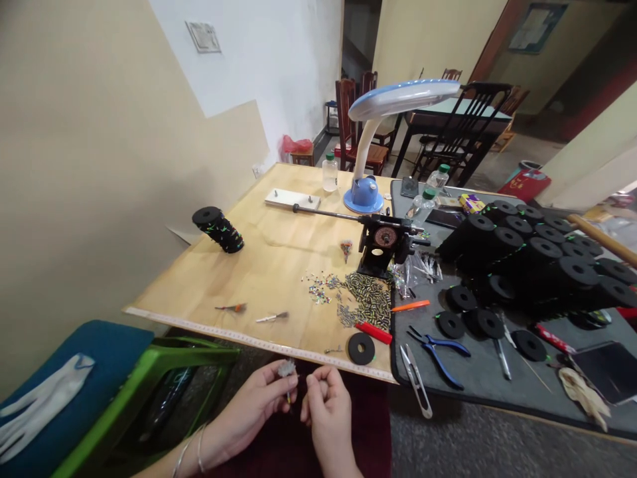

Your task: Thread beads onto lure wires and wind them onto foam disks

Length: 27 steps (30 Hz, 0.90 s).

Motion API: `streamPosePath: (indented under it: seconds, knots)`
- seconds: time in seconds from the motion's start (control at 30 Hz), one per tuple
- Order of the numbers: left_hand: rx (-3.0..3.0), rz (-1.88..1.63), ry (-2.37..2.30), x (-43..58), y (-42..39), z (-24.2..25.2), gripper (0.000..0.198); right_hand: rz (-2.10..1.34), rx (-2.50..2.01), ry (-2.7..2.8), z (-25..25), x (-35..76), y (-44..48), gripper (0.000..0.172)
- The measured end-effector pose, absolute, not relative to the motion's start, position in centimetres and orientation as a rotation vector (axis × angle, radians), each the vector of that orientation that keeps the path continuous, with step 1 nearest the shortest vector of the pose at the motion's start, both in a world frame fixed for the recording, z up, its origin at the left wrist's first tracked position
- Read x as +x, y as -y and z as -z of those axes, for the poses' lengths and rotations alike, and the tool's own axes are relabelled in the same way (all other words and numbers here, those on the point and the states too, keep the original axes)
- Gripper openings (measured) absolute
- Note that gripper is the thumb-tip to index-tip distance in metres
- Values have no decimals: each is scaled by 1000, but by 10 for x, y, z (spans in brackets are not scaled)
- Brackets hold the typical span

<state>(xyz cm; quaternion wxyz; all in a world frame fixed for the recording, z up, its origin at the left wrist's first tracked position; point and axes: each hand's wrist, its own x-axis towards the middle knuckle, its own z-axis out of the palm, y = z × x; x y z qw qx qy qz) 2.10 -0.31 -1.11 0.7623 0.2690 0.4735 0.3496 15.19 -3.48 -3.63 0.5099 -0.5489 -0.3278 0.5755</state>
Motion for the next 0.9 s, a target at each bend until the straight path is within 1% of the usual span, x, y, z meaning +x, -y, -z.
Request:
streamPosePath:
  seconds: [0.2,0.37,0.7,0.9]
  knots:
    - [498,-750,-1057,16,6,17,26,-1253,-1441,1013,45,157,48,33]
    - [445,-750,-1062,16,8,21,27,-1198,-1468,1140,44,158,48,31]
    - [848,-800,-1174,13,7,19,21,-1176,-1479,1193,45,157,48,30]
    - [946,-806,-1201,11,9,22,19,-1166,-1479,1193,44,156,48,28]
